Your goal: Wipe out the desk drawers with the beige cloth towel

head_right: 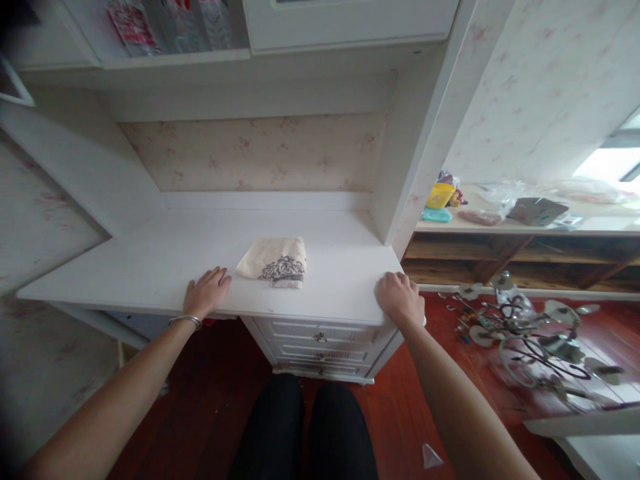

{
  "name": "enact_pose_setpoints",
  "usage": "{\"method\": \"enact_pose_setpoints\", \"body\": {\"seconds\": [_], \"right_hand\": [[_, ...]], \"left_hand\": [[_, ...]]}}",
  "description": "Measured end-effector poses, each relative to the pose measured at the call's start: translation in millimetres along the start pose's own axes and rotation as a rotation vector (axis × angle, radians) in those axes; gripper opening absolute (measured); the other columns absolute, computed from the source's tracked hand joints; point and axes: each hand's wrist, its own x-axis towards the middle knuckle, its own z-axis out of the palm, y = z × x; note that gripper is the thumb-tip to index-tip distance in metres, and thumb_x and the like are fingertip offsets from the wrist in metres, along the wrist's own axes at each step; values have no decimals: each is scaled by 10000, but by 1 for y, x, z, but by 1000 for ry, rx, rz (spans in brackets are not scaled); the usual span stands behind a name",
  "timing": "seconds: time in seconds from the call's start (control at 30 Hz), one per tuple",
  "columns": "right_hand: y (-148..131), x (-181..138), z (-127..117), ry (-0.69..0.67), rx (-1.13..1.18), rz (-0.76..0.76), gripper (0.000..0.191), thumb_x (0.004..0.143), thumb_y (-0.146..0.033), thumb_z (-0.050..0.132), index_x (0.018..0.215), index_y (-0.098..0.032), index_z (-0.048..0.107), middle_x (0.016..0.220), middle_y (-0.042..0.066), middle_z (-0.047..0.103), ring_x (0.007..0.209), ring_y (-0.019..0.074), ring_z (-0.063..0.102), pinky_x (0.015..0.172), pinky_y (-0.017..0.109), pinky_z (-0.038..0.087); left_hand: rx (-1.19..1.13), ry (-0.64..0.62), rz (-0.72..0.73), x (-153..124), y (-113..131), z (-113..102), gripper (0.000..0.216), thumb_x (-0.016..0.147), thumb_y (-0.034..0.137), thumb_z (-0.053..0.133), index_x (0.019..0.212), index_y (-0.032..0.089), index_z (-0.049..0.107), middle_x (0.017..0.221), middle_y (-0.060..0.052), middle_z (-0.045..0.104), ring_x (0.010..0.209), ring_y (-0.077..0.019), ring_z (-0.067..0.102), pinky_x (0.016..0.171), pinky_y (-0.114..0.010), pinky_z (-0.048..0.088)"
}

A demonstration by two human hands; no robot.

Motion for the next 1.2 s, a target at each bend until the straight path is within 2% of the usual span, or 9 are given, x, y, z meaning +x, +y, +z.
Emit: {"method": "enact_pose_setpoints", "body": {"seconds": [0.5, 1.2], "right_hand": [[2, 1, 3, 12, -19, -22, 523, 986, -510, 233, 1314, -299, 581, 1426, 89, 507, 1246, 369, 482, 987, 564, 440], [1, 1, 3, -4, -8, 3, 538, 990, -512, 229, 1333, -299, 584, 1423, 90, 519, 1273, 345, 466, 1024, 541, 415]], "left_hand": [[-14, 39, -19, -2, 2, -3, 532, 973, 456, 288, 1437, 285, 484, 1582, -9, 362, 1456, -246, 317, 1187, -570, 187], [-45, 36, -17, -2, -1, 1, 523, 981, 454, 286, 1442, 301, 482, 1591, -7, 342, 1465, -246, 296, 1194, -558, 154]]}}
